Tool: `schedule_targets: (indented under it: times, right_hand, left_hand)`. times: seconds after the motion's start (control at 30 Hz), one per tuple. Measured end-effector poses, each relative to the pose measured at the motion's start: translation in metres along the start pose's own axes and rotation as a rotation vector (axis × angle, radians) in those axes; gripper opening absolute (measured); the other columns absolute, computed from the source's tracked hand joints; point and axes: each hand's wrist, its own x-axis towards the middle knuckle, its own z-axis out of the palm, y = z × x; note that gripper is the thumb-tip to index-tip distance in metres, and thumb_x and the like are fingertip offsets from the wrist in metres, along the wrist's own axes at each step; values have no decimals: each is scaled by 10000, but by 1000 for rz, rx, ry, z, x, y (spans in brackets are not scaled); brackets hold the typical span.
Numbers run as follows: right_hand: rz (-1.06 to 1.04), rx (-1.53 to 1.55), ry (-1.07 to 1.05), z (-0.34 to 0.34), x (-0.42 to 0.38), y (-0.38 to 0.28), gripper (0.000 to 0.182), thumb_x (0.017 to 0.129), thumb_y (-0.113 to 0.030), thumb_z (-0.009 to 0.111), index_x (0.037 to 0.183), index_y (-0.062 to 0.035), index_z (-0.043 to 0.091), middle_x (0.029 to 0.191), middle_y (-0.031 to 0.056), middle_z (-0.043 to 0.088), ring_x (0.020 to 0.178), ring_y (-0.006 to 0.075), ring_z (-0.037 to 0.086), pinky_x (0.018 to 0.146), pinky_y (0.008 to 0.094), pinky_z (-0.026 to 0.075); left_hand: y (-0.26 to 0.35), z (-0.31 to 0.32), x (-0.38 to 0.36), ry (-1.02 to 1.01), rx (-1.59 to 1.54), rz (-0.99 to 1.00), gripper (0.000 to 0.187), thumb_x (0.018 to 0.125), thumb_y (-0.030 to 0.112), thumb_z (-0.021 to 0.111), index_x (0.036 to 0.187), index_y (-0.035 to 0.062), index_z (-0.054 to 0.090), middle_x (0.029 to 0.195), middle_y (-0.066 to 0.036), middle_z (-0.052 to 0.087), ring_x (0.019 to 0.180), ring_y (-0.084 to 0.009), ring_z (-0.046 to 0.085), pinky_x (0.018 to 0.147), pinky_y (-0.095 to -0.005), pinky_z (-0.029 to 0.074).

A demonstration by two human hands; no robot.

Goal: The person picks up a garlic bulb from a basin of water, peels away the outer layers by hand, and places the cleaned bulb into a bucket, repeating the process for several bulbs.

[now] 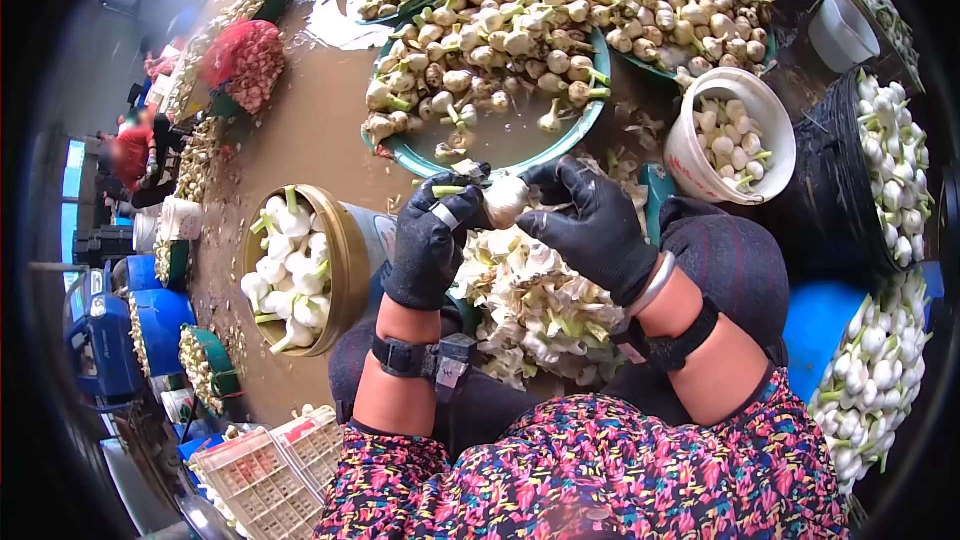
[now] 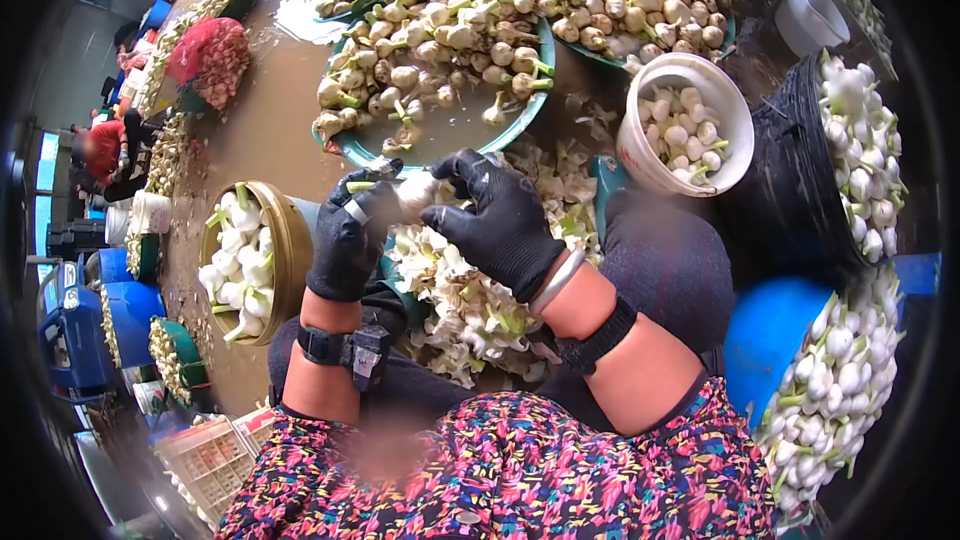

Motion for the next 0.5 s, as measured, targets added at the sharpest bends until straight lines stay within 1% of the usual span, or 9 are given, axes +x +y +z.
schedule_targets:
  times: [0.03, 0.07, 0.1, 0.13, 0.17, 0.23, 0.33, 0.43, 0.5]
  right_hand:
    - [-21, 72, -6, -1, 2, 2, 363, 715, -91, 692, 1057, -19, 593, 905, 52, 594, 788, 123, 564, 710, 260, 474]
    - [-45, 142, -14, -3, 3, 3, 313, 713, -52, 689, 1014, -15, 613, 888, 21, 581, 784, 86, 542, 710, 239, 468]
    - [-39, 139, -13, -4, 4, 1, 313, 713, -52, 689, 1014, -15, 613, 888, 21, 581, 784, 86, 542, 710, 239, 468]
    - [-31, 129, -57, -6, 4, -2, 295, 710, -52, 688, 994, -13, 619, 878, 26, 580, 777, 91, 546, 712, 242, 470]
    - [-24, 119, -102, -6, 4, -3, 278, 707, -52, 687, 975, -10, 626, 869, 31, 578, 771, 96, 550, 713, 245, 472]
    - [-105, 32, -94, -7, 7, 2, 242, 700, -40, 683, 934, -5, 630, 852, 36, 568, 757, 102, 550, 704, 248, 472]
    - [-168, -77, -131, -9, 8, 4, 207, 687, -25, 681, 886, -2, 627, 823, 35, 571, 760, 97, 551, 703, 242, 469]
    - [-48, 22, -183, -6, 8, 2, 132, 694, -46, 653, 807, 1, 603, 734, 53, 555, 713, 128, 555, 664, 267, 460]
    - [-179, -246, -160, -7, 7, -8, 102, 705, -84, 605, 748, -4, 558, 655, 96, 521, 632, 196, 535, 601, 318, 435]
  left_hand:
    - [3, 4, -1, -5, -8, 2, 191, 767, -27, 574, 956, -38, 593, 892, -88, 623, 788, -159, 604, 712, -266, 492]
    - [9, 9, -3, 59, -287, -203, 180, 782, -8, 577, 959, -40, 595, 900, -78, 624, 791, -143, 597, 713, -263, 489]
    - [15, 10, -1, 124, -565, -412, 173, 798, 10, 579, 961, -42, 597, 908, -67, 624, 793, -127, 590, 713, -260, 485]
    - [18, 11, -1, 148, -695, -544, 178, 773, 13, 609, 946, -29, 607, 885, -66, 628, 791, -127, 592, 724, -251, 478]
    - [19, 9, 0, 148, -698, -548, 178, 773, 13, 609, 946, -29, 607, 885, -66, 628, 791, -127, 592, 724, -251, 478]
    - [22, 6, 3, 140, -868, -801, 165, 763, 24, 628, 921, -23, 619, 866, -61, 633, 791, -128, 593, 727, -252, 475]
    - [23, 6, 2, 115, -800, -745, 145, 761, 37, 640, 895, -16, 633, 852, -59, 635, 782, -131, 596, 707, -258, 477]
    - [21, 5, 1, 92, -652, -628, 144, 763, 41, 637, 897, -11, 636, 844, -66, 635, 770, -136, 599, 693, -261, 477]
    - [21, 3, -1, 80, -543, -551, 150, 766, 44, 634, 907, -8, 636, 838, -74, 634, 759, -139, 601, 687, -262, 477]
